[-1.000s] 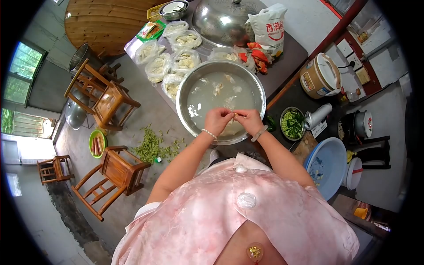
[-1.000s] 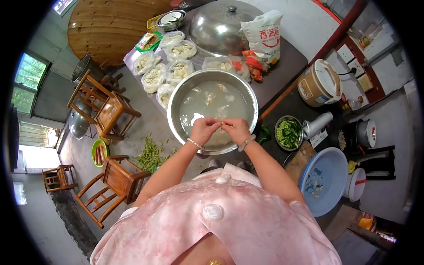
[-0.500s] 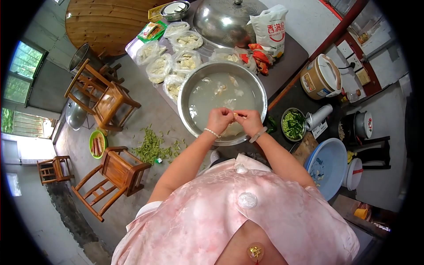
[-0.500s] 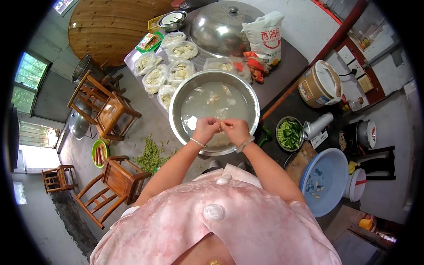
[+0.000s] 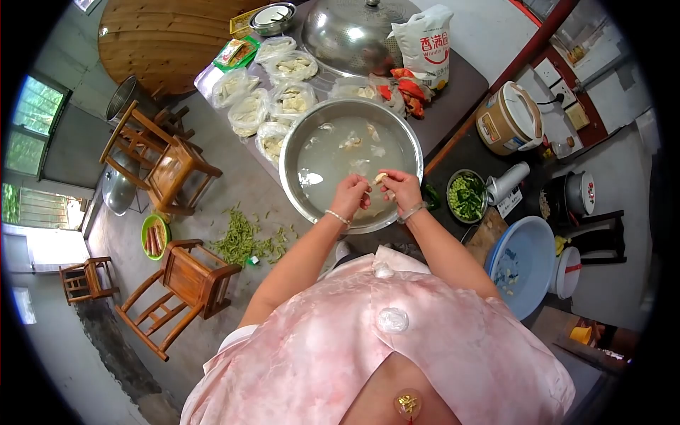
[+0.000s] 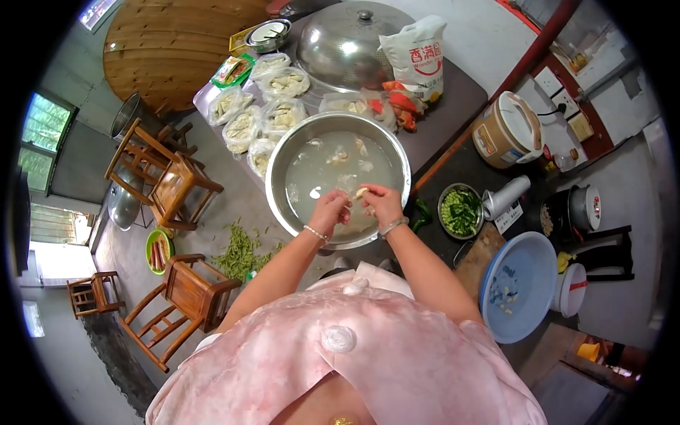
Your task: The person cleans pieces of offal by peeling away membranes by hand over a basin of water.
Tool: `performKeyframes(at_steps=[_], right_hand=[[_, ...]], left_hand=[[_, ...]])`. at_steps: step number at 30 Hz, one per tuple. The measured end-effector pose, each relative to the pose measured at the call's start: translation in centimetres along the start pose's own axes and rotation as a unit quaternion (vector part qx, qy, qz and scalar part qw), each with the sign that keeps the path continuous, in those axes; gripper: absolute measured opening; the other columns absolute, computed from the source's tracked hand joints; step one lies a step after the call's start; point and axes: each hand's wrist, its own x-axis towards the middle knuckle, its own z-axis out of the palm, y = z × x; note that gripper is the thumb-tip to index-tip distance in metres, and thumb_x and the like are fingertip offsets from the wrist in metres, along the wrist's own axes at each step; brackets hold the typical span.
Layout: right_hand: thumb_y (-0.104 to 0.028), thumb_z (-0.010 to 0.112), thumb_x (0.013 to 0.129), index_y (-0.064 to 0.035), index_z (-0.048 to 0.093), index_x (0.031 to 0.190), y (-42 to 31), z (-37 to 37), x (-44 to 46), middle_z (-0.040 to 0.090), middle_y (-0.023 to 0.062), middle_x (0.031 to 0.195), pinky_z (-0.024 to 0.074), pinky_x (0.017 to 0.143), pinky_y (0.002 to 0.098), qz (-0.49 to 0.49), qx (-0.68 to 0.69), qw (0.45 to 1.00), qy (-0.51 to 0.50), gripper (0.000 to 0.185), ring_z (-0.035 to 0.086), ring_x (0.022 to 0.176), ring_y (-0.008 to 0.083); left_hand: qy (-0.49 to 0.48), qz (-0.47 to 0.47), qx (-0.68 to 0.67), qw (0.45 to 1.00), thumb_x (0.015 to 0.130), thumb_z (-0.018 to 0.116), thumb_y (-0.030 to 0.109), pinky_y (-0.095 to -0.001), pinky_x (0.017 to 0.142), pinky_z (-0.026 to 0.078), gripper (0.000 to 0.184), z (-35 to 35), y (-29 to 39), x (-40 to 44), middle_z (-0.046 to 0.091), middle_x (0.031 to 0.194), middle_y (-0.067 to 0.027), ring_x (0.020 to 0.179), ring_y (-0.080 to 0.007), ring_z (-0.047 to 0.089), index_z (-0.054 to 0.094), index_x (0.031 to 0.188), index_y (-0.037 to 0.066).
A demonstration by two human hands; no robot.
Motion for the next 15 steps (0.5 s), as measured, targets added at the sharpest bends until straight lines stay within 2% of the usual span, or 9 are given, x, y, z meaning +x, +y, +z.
performKeyframes(at_steps=[3,7,10,15], right_hand=[[-0.004,0.056,0.075,-0.0005,0.060,0.095,0.1,0.1,0.3,0.060,0.0033,0.076,0.0400,0.045,0.0194,0.003,-0.006,1.000,0.028,0.021,0.051,0.057,0.0078],[-0.005,0.057,0.073,-0.0014,0.061,0.094,-0.2,0.2,0.6,0.060,0.0035,0.075,0.0387,0.046,0.0188,-0.022,-0.036,0.998,0.038,0.022,0.052,0.059,0.0069],[-0.006,0.058,0.072,-0.0009,0.063,0.090,-0.7,0.2,0.6,0.060,0.0036,0.075,0.0415,0.050,0.0205,-0.043,-0.123,0.990,0.045,0.020,0.053,0.061,0.0082],[-0.006,0.059,0.069,-0.0019,0.064,0.085,0.2,0.5,0.3,0.060,0.0076,0.074,0.0450,0.060,0.0241,-0.213,-0.247,0.945,0.037,0.018,0.058,0.065,0.0153]], left_hand=[[-0.006,-0.006,0.011,1.000,0.077,0.048,0.012,-0.0217,0.040,0.040,0.006,0.0,-0.2,0.1,0.052,0.069,-0.0032,0.047,-0.0103,0.050,0.049,0.080,0.006],[0.004,-0.017,0.021,1.000,0.079,0.048,0.017,-0.0221,0.041,0.040,0.013,0.0,0.2,0.0,0.053,0.070,-0.0034,0.048,-0.0104,0.050,0.051,0.084,0.005],[0.009,-0.025,0.035,0.999,0.083,0.048,0.022,-0.0215,0.041,0.040,0.020,0.3,1.1,-0.6,0.055,0.072,-0.0036,0.050,-0.0094,0.052,0.054,0.086,0.004],[-0.028,0.007,0.123,0.992,0.081,0.053,0.020,-0.0198,0.041,0.040,0.019,0.0,0.4,0.0,0.059,0.071,-0.0032,0.050,-0.0076,0.053,0.059,0.086,0.002]])
